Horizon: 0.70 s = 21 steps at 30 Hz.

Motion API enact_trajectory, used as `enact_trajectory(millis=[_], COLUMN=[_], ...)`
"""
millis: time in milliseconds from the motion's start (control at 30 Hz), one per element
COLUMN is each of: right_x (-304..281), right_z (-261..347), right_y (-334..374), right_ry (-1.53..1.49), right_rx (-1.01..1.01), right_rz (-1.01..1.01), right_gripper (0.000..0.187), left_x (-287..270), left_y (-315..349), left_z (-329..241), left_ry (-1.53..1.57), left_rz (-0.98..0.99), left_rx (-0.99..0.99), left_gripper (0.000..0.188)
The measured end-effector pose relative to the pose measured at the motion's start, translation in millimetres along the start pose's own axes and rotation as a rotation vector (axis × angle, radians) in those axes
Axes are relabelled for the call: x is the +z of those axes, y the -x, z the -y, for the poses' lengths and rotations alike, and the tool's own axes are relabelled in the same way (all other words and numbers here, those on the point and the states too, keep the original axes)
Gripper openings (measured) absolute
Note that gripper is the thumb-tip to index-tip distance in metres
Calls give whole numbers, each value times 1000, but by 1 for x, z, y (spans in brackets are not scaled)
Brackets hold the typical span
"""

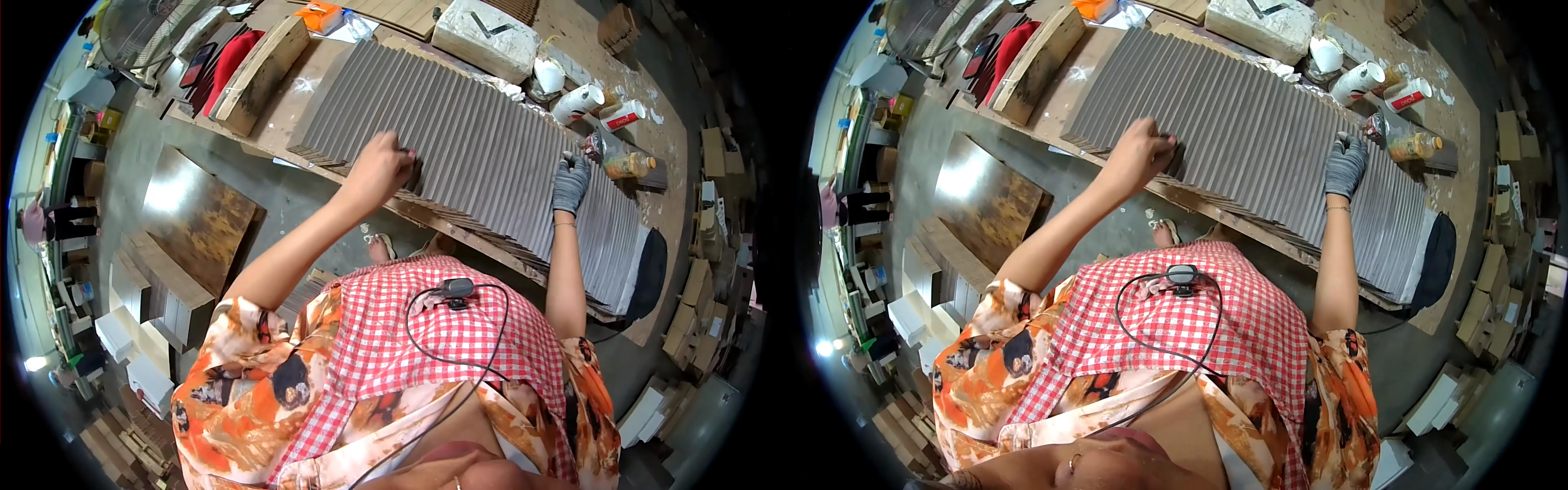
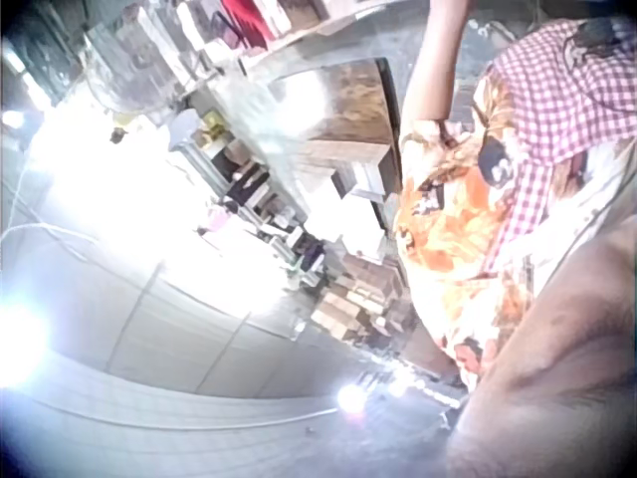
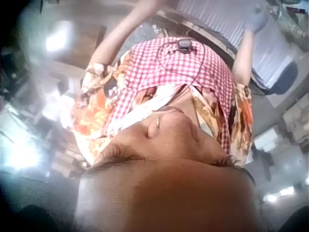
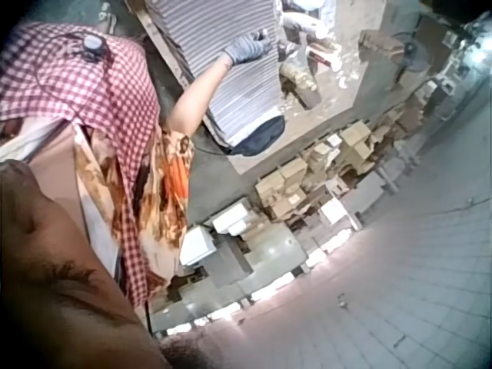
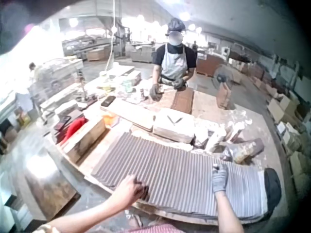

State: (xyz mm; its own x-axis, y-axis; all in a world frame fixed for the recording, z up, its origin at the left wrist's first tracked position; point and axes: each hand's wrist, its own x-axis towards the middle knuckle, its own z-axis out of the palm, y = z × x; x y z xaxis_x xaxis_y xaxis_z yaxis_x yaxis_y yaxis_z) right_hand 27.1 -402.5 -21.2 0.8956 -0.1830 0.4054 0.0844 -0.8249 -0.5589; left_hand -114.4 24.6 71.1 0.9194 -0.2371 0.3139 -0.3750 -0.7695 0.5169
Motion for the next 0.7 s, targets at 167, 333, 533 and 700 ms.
enact_trajectory(millis=[167,333,533,700], right_x=[-4,0,1,2], right_z=[3,-10,-19,-3], right_y=[-5,-8,-11,-15], right_ry=[-51,-10,-3,67], right_rx=[23,43,-24,-27], right_rz=[-12,-25,-64,-66], right_gripper=[17,19,20,20], left_x=[-22,-25,-23,-24], left_y=[38,37,33,30], left_z=[-22,-24,-18,-12], left_ry=[69,58,32,37], left_rz=[33,17,50,34], left_rx=[-78,-42,26,47], left_gripper=[17,20,19,17])
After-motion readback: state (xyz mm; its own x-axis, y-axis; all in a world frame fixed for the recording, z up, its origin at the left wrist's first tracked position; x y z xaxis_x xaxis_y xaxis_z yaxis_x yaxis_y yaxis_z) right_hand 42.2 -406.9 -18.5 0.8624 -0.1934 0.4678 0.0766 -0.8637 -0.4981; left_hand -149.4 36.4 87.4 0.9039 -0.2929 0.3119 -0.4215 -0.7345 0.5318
